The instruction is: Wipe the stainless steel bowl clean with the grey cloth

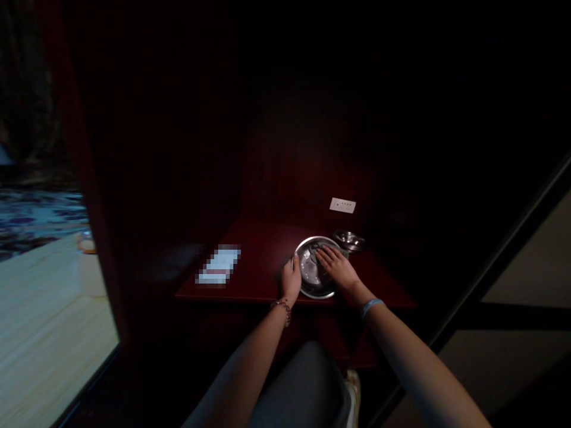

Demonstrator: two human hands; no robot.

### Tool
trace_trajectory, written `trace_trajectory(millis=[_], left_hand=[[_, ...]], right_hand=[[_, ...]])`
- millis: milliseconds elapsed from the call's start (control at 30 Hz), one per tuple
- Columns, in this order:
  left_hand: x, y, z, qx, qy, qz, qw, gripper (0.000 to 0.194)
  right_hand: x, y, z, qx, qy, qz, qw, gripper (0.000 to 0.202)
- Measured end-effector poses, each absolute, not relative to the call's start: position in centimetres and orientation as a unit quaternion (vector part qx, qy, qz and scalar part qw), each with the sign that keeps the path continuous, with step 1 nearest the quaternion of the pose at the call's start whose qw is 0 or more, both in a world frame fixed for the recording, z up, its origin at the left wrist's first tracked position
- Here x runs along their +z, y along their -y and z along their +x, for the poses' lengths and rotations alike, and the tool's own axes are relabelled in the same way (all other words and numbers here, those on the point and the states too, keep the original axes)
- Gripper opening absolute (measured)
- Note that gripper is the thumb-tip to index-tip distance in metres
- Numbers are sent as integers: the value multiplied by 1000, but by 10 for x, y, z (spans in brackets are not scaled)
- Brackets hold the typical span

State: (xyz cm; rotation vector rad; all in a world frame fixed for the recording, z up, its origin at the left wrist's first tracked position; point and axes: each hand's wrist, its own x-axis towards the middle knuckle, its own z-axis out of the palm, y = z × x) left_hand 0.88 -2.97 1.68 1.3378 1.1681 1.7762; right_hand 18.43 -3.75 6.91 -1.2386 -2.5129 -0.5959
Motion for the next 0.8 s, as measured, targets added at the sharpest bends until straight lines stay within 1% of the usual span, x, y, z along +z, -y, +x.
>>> trace_trajectory(millis=[200,400,500,633,800], left_hand=[[14,27,11,673,-438,508,311,48],[14,30,11,665,-445,520,300,48],[16,33,11,663,-439,523,306,49],[18,36,12,675,-424,506,328,50],[18,34,10,682,-427,505,311,53]], right_hand=[[51,56,197,-204,830,-500,138,54],[33,87,178,-179,800,-556,140,47],[23,104,164,-154,784,-578,167,45],[13,118,141,-109,762,-598,224,42],[13,117,117,-18,724,-635,268,40]])
